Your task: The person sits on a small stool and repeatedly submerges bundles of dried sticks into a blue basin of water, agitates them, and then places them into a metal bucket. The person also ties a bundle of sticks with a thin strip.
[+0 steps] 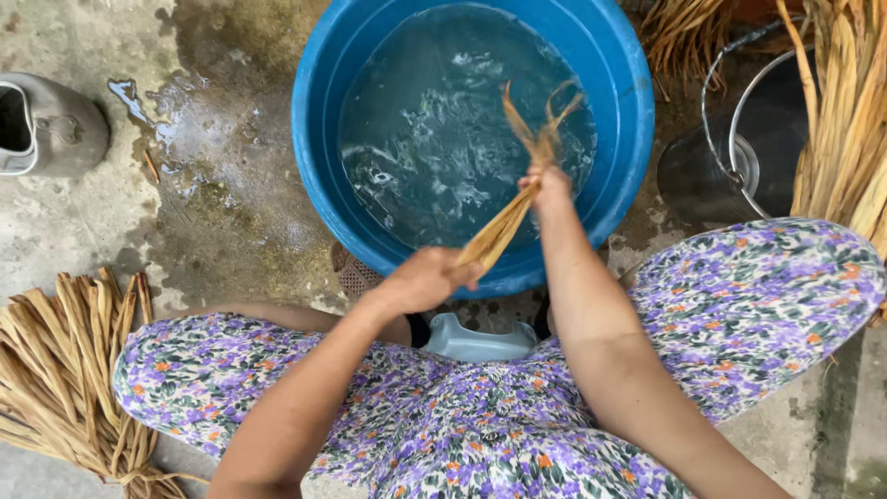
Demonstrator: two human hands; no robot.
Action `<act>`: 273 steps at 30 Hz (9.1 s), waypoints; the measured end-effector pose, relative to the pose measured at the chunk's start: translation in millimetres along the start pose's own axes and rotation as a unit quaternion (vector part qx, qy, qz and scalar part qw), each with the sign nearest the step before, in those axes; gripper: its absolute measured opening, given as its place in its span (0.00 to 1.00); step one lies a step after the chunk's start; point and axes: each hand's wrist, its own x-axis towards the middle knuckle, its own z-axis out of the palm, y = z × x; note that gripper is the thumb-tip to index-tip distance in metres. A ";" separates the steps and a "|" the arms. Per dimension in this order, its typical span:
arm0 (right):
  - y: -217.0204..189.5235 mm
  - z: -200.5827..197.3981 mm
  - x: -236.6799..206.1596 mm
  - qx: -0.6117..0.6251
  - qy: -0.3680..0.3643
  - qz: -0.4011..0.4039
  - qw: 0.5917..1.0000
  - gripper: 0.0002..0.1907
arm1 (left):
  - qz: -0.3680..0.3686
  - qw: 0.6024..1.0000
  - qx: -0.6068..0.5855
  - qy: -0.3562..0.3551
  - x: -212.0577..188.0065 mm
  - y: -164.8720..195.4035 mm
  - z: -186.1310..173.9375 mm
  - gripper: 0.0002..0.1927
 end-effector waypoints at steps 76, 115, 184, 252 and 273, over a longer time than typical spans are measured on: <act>-43.2 -0.6 -23.3 0.116 -0.158 0.015 0.981 0.39 | -0.098 0.967 -0.220 0.088 -29.9 -5.7 -65.5 0.16; -27.3 19.8 -16.7 0.158 -0.219 0.000 0.963 0.08 | -0.072 0.982 -0.176 -0.020 22.2 -25.1 7.4 0.23; -45.6 1.8 -23.4 0.085 -0.083 -0.010 0.993 0.52 | -0.041 0.955 -0.221 0.192 -11.1 -24.3 -84.4 0.14; -133.4 61.6 -227.3 -0.663 -0.328 -0.212 0.639 0.12 | 0.212 0.634 -0.740 0.073 122.3 51.4 -61.2 0.19; -100.1 30.3 -165.6 -0.288 -0.227 -0.436 0.822 0.27 | 0.192 0.526 -0.809 0.179 140.8 49.4 -64.7 0.10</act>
